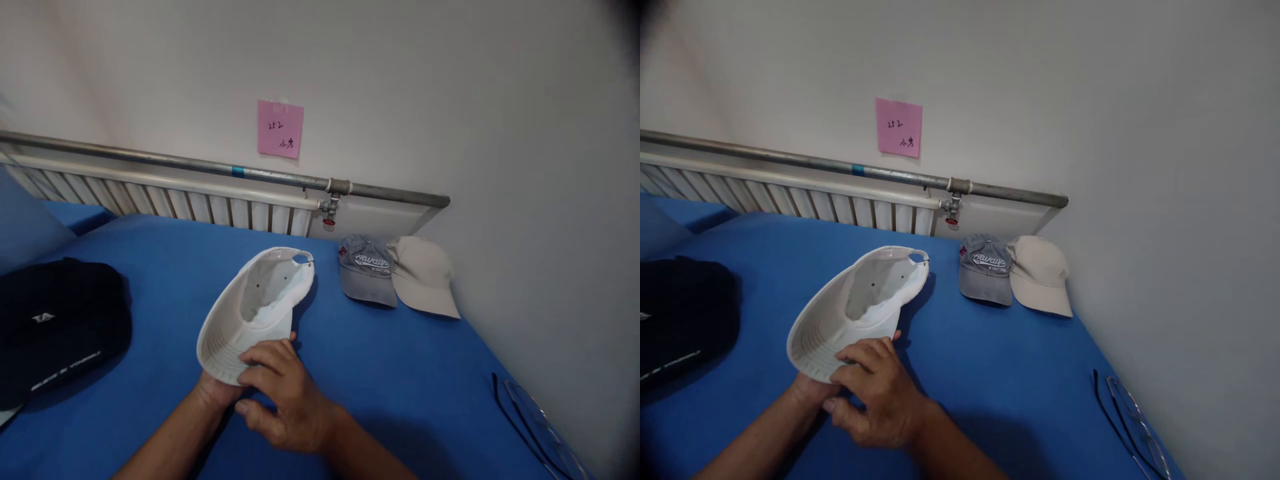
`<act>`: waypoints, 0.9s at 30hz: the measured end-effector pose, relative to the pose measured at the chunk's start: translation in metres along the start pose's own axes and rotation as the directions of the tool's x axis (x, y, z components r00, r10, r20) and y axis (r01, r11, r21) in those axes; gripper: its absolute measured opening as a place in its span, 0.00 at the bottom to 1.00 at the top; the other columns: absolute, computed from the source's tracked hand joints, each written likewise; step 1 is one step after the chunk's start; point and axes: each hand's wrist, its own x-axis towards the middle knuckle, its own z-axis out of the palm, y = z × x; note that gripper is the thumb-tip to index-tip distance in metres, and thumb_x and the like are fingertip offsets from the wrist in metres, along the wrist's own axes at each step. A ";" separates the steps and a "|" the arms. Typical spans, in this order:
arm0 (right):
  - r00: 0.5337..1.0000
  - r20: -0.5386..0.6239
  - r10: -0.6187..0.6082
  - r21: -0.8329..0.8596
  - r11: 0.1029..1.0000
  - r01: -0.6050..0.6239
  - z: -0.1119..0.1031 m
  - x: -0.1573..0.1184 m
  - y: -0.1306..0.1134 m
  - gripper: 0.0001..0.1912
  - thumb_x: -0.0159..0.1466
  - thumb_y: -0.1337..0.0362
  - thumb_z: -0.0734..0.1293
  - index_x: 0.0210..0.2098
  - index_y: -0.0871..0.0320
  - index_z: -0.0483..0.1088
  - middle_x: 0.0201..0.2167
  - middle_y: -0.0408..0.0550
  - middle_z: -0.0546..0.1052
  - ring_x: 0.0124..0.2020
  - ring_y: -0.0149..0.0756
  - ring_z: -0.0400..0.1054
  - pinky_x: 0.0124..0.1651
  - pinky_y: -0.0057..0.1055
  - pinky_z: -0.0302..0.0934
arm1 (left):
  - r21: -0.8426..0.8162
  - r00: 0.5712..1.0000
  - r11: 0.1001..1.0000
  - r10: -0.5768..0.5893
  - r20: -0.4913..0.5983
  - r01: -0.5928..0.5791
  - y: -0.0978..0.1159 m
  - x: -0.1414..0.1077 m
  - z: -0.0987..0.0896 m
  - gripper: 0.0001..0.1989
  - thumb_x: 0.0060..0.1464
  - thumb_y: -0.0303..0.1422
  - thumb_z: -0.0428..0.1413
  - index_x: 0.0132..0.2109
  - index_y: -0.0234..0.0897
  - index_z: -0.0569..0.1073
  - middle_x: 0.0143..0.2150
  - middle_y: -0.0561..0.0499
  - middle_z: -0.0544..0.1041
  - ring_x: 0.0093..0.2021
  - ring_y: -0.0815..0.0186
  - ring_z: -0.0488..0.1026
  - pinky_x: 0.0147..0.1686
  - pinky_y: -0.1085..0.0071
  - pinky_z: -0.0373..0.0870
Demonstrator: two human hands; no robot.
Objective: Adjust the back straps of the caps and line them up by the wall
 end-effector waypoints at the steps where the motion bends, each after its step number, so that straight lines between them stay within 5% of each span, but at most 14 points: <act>1: 0.998 -0.051 0.032 0.007 0.999 -0.031 -0.002 0.000 0.000 0.10 0.61 0.61 0.67 0.41 0.57 0.71 0.47 0.54 0.75 0.48 0.42 0.68 0.53 0.41 0.58 | -0.038 1.000 0.999 -0.006 -0.024 0.005 0.001 0.001 -0.002 0.21 0.47 0.46 0.60 0.42 0.34 0.78 0.47 0.44 0.79 0.57 0.54 0.70 0.59 0.62 0.63; 4: 0.937 -0.234 0.260 0.077 0.966 -0.249 -0.008 0.001 0.008 0.06 0.61 0.64 0.66 0.39 0.54 0.70 0.46 0.52 0.74 0.49 0.42 0.67 0.53 0.42 0.58 | -0.144 0.997 0.989 0.008 -0.076 -0.019 0.004 0.002 -0.004 0.22 0.40 0.46 0.66 0.42 0.40 0.77 0.46 0.51 0.80 0.56 0.55 0.70 0.54 0.62 0.68; 6: 0.825 -0.307 0.475 0.214 0.879 -0.426 -0.012 0.001 0.017 0.03 0.62 0.63 0.64 0.35 0.54 0.70 0.40 0.49 0.74 0.44 0.40 0.68 0.49 0.39 0.61 | -0.189 0.992 0.982 0.002 -0.130 -0.027 0.006 0.000 -0.001 0.24 0.37 0.45 0.68 0.44 0.44 0.76 0.46 0.52 0.80 0.54 0.53 0.72 0.53 0.57 0.70; 10: 0.559 -0.159 0.814 0.563 0.540 -0.626 -0.013 0.000 0.038 0.09 0.62 0.56 0.65 0.30 0.54 0.67 0.26 0.42 0.72 0.29 0.34 0.66 0.34 0.32 0.62 | -0.212 0.979 0.977 -0.023 -0.201 -0.021 0.008 -0.003 0.011 0.28 0.33 0.43 0.70 0.45 0.46 0.76 0.44 0.51 0.80 0.50 0.50 0.74 0.49 0.53 0.72; 12: 0.479 -0.049 0.876 0.667 0.386 -0.637 -0.011 -0.001 0.045 0.12 0.60 0.53 0.66 0.29 0.54 0.66 0.22 0.41 0.71 0.24 0.33 0.65 0.28 0.30 0.59 | -0.181 0.982 0.983 -0.043 -0.182 0.009 0.007 -0.004 0.015 0.28 0.30 0.45 0.71 0.42 0.44 0.77 0.42 0.49 0.81 0.51 0.48 0.74 0.48 0.53 0.73; 16: 0.441 0.121 0.890 0.724 0.225 -0.652 -0.011 -0.001 0.049 0.14 0.57 0.51 0.69 0.29 0.56 0.68 0.23 0.41 0.73 0.23 0.32 0.66 0.28 0.30 0.59 | -0.121 0.985 0.991 -0.068 -0.158 0.049 0.004 -0.003 0.020 0.27 0.26 0.48 0.71 0.35 0.40 0.78 0.40 0.48 0.81 0.51 0.46 0.74 0.49 0.55 0.74; 20: 0.445 0.214 0.870 0.753 0.143 -0.642 -0.013 0.001 0.047 0.13 0.53 0.60 0.71 0.37 0.58 0.74 0.34 0.46 0.79 0.35 0.38 0.71 0.38 0.32 0.62 | -0.070 0.979 0.996 -0.061 -0.194 0.048 -0.001 -0.002 0.025 0.25 0.25 0.46 0.72 0.33 0.39 0.78 0.36 0.50 0.82 0.52 0.48 0.74 0.48 0.59 0.74; 27: 0.411 -0.073 0.909 0.725 0.331 -0.603 -0.015 -0.006 0.062 0.15 0.51 0.64 0.67 0.39 0.56 0.74 0.32 0.43 0.79 0.34 0.39 0.69 0.38 0.32 0.60 | 0.167 0.946 0.986 0.026 -0.324 0.030 -0.003 0.003 0.018 0.23 0.43 0.49 0.64 0.41 0.37 0.79 0.39 0.46 0.82 0.54 0.49 0.72 0.47 0.62 0.72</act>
